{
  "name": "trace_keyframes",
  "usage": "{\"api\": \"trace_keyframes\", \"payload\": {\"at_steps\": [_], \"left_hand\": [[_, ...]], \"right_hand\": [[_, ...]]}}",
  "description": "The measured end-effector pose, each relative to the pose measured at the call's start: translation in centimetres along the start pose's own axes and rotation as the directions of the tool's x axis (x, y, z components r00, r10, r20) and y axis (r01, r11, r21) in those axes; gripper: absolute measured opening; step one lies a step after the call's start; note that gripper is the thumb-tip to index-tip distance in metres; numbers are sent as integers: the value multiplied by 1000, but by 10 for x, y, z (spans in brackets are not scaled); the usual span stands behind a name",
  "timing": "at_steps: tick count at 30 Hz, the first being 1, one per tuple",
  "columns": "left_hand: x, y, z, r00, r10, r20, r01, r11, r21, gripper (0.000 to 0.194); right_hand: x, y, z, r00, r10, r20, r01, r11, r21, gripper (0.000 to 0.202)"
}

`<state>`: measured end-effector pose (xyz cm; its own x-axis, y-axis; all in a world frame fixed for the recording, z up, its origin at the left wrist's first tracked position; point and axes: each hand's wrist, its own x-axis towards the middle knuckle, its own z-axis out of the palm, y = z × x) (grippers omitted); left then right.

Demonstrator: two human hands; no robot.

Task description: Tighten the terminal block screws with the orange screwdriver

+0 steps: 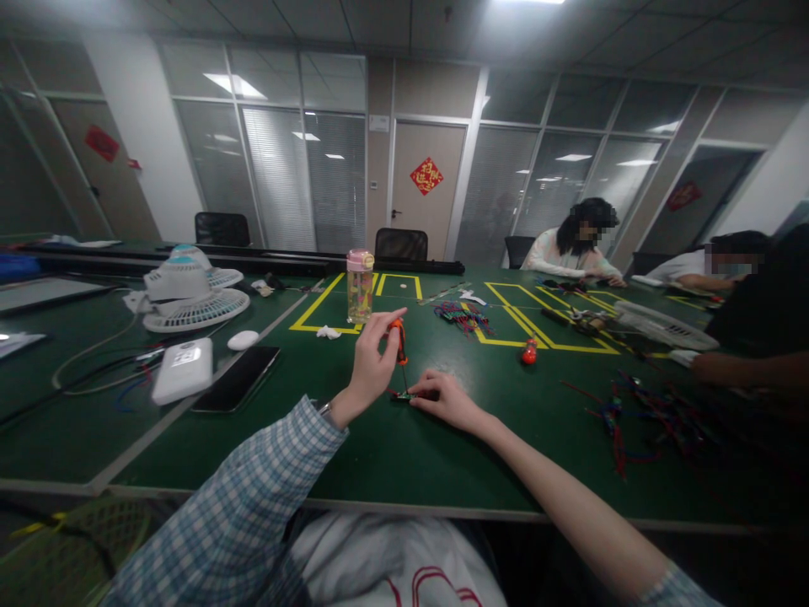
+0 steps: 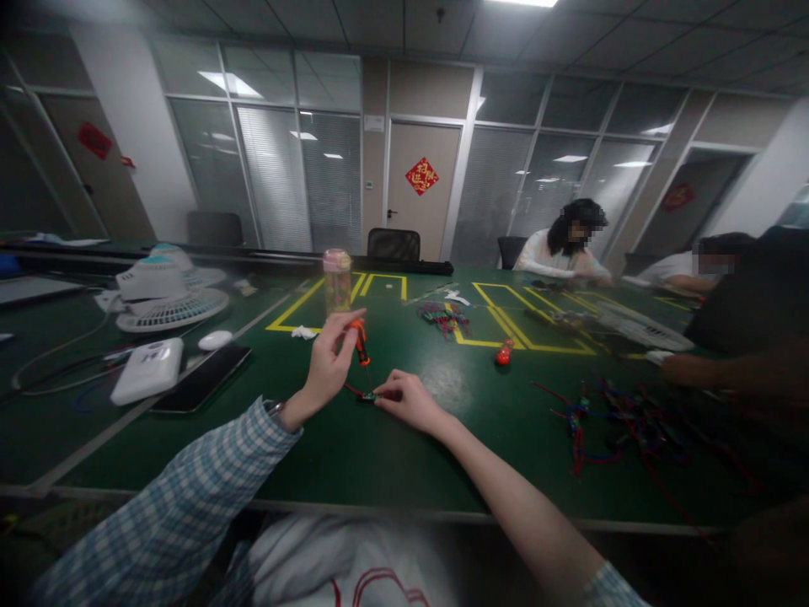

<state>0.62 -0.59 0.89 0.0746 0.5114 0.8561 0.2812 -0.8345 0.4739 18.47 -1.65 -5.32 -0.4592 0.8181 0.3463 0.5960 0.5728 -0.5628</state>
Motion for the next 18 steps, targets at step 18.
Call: {"api": "trace_keyframes", "payload": {"at_steps": [18], "left_hand": [[0,1,1,1000,-25,-15,25,1000,-5,18]], "right_hand": [[-1,-1,0,1000,5,-7,-5,1000,4,17]]}}
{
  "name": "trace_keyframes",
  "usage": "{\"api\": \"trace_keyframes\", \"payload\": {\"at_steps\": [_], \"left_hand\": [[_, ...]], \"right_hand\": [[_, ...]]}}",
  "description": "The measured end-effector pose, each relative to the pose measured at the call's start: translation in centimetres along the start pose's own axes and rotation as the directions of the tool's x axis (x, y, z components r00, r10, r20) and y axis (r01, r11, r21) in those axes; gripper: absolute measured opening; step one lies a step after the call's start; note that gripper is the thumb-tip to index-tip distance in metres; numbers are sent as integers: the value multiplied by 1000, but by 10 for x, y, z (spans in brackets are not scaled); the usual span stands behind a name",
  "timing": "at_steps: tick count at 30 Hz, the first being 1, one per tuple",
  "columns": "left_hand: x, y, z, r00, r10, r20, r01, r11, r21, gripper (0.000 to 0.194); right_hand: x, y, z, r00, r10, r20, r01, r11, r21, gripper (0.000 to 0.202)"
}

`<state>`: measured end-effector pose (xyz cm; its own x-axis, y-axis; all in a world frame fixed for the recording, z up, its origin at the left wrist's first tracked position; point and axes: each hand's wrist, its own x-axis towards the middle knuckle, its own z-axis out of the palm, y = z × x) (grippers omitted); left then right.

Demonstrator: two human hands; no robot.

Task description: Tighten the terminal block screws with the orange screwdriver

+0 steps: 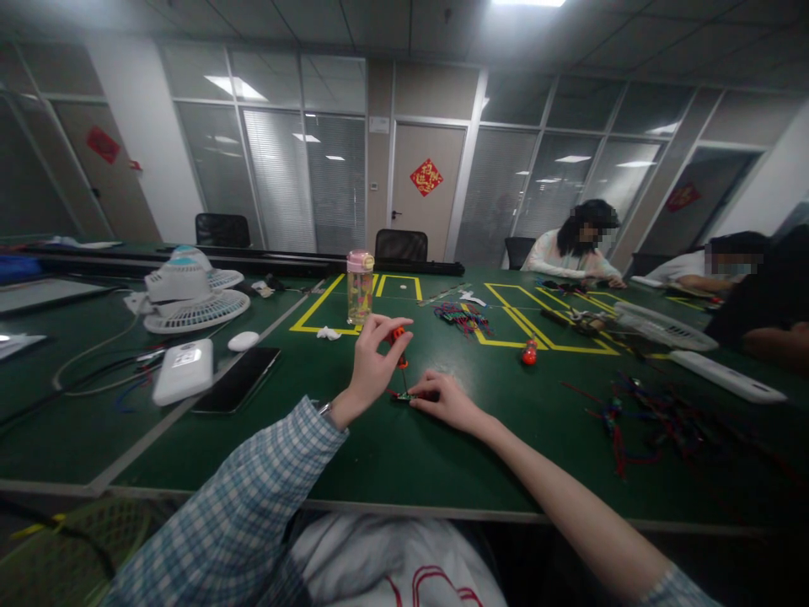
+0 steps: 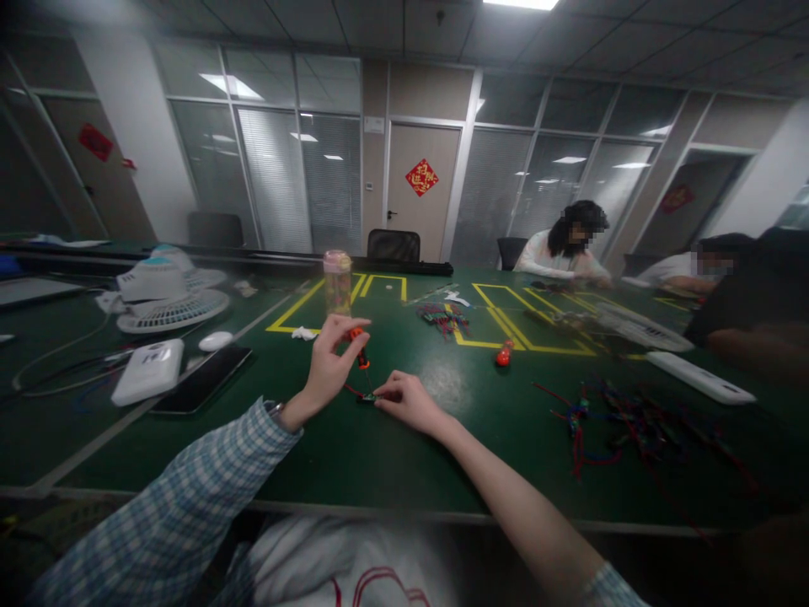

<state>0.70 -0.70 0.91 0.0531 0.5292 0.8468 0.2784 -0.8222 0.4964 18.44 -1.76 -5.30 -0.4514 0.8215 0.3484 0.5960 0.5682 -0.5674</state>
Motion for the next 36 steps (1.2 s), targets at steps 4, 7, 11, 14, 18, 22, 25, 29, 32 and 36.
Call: {"api": "trace_keyframes", "payload": {"at_steps": [4,7,11,14,18,22,25,29,32,36], "left_hand": [[-1,-1,-1,999,-3,32,4,1000,-18,27],[0,-1,-1,999,-1,40,1,1000,-11,30],[1,-1,0,999,-19,38,20,1000,-24,23],[1,-2,1,999,-30,26,31,999,-19,19],[1,-1,-1,998,-31,46,31,1000,-1,23],[1,1,-3,998,16,67,-16,1000,7,31],[1,1,-1,998,33,58,-34,999,15,30],[1,-2,1,999,39,34,-40,998,41,23],[0,-2,0,998,43,49,-45,998,39,24],[0,0,-2,996,68,52,-70,997,36,32]], "right_hand": [[0,-2,-1,1000,3,8,-3,1000,-3,17],[0,-3,-2,1000,7,10,-6,1000,-10,17],[0,-3,-2,1000,15,14,-15,1000,-16,18],[0,-2,-1,1000,5,13,-5,1000,-16,18],[0,1,0,1000,-9,7,9,1000,-11,18],[0,1,0,1000,-1,7,1,1000,1,18],[0,0,0,1000,-1,7,1,1000,-2,17],[0,-1,0,1000,2,7,-2,1000,-4,17],[0,-1,0,1000,-1,10,1,1000,1,17],[0,0,0,1000,-1,5,1,1000,7,17]]}}
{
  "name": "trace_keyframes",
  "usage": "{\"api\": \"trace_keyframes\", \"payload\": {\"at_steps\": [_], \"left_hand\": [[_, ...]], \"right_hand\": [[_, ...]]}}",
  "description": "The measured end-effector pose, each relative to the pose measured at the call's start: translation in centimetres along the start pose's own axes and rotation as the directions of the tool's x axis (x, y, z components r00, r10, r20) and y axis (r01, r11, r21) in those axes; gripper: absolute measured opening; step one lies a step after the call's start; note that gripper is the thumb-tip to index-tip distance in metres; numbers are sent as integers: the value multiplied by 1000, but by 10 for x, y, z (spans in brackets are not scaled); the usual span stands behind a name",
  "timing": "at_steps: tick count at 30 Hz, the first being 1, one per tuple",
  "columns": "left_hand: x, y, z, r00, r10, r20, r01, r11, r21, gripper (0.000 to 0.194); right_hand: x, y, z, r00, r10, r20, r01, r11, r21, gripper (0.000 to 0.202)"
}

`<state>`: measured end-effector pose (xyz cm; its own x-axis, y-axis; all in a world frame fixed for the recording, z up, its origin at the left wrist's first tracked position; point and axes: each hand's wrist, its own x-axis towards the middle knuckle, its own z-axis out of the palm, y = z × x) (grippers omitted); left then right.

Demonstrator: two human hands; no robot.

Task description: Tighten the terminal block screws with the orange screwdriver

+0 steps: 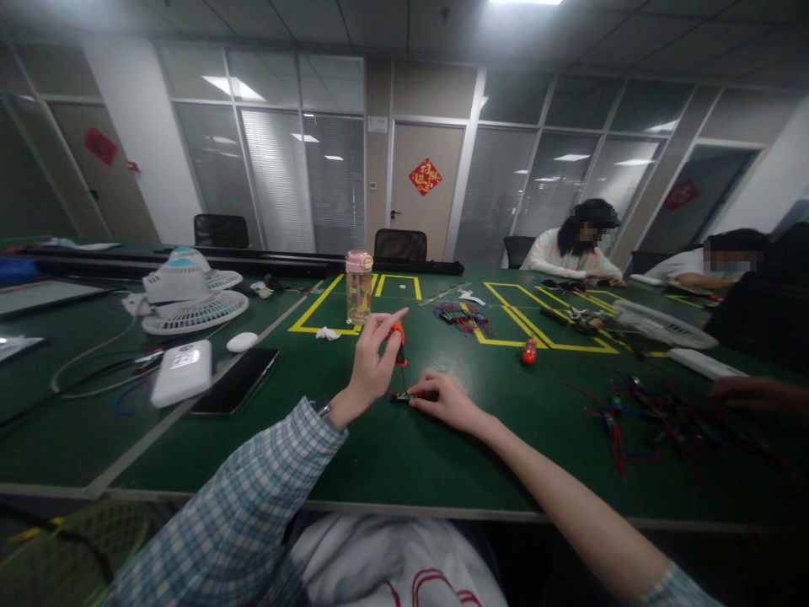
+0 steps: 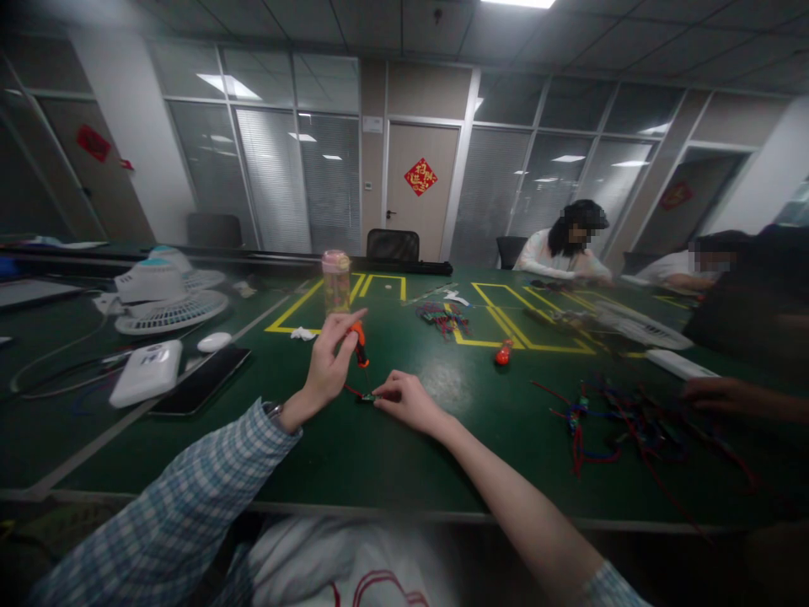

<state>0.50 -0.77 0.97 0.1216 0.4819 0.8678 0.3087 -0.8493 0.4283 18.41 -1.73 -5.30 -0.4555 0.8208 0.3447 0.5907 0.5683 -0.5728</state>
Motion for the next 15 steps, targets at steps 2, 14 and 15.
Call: {"api": "trace_keyframes", "payload": {"at_steps": [2,14,15], "left_hand": [[0,0,0,1000,0,-12,0,1000,9,33],[0,-3,0,999,-30,-29,31,999,38,22],[0,-2,0,999,-25,-31,26,999,39,23]], "right_hand": [[0,1,0,1000,-1,-2,1,1000,0,17],[1,1,0,1000,4,9,-3,1000,-10,18],[1,0,0,1000,6,9,-6,1000,-8,18]]}}
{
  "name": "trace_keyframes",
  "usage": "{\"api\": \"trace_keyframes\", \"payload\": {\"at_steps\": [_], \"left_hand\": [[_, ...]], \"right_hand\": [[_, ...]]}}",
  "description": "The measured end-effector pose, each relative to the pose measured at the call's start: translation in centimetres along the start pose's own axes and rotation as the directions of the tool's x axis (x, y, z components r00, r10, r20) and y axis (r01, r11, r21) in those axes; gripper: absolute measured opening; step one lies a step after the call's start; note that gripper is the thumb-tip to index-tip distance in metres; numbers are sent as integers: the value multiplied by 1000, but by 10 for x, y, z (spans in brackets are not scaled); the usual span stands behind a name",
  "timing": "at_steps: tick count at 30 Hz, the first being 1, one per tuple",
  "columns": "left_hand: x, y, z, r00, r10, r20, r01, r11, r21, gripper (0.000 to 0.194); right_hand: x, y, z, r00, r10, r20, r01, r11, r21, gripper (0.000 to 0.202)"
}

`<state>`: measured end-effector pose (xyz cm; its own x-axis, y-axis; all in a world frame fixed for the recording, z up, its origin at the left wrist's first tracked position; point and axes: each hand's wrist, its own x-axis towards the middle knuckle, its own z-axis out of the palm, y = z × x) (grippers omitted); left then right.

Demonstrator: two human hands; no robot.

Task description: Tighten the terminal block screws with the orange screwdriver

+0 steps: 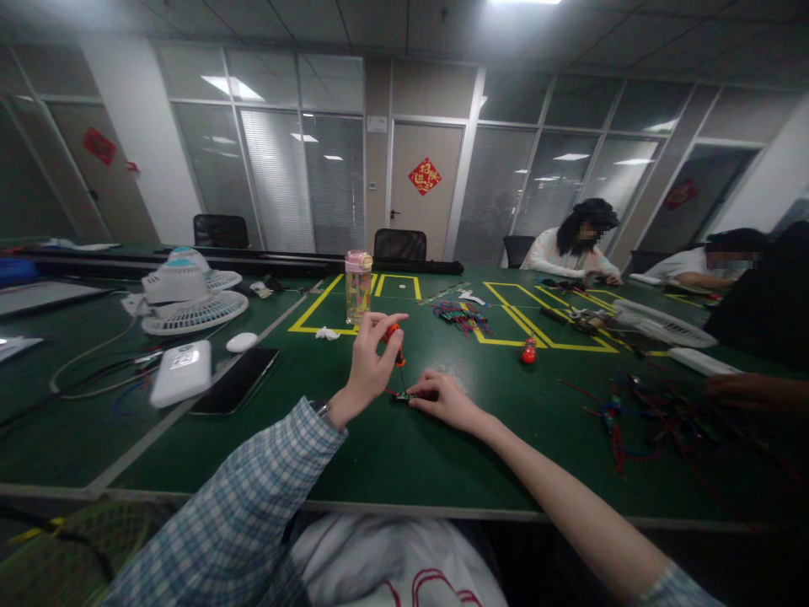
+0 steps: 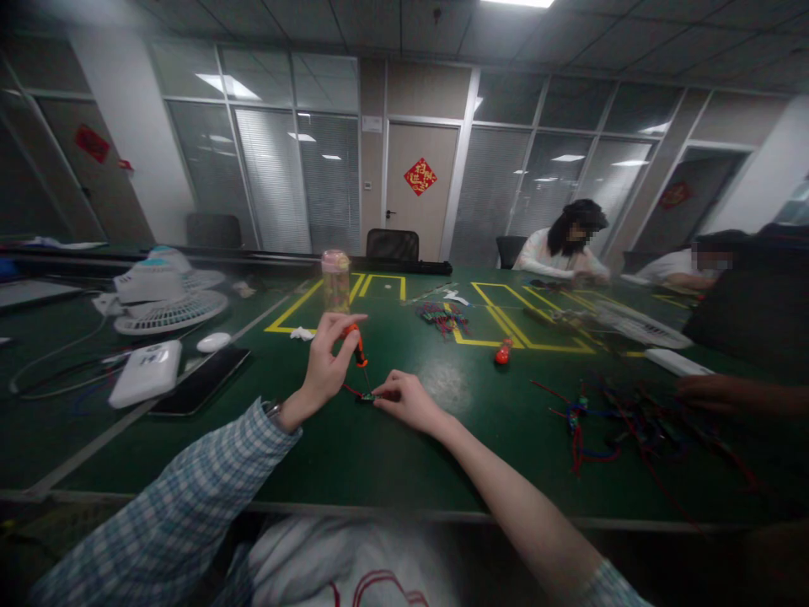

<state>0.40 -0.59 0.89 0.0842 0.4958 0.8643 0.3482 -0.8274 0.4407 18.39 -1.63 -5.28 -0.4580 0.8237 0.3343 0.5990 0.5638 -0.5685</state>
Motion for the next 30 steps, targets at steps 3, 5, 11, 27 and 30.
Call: {"api": "trace_keyframes", "payload": {"at_steps": [3,5,11,27,30], "left_hand": [[0,1,1,1000,13,-8,-13,1000,0,25],[0,-1,2,1000,12,-17,-12,1000,10,22],[1,-2,1,1000,4,-9,-4,999,33,23],[1,-1,1,999,9,42,-9,1000,-7,25],[0,-1,-1,997,37,66,-36,999,-13,30]], "right_hand": [[0,-1,-1,1000,5,2,-5,1000,2,18],[-1,-2,-1,1000,6,3,-6,1000,4,18],[-1,-3,-1,1000,1,2,-1,1000,-3,19],[-1,-3,-2,1000,-9,3,9,999,-38,18],[0,-1,-1,1000,-11,0,11,999,-38,18]]}}
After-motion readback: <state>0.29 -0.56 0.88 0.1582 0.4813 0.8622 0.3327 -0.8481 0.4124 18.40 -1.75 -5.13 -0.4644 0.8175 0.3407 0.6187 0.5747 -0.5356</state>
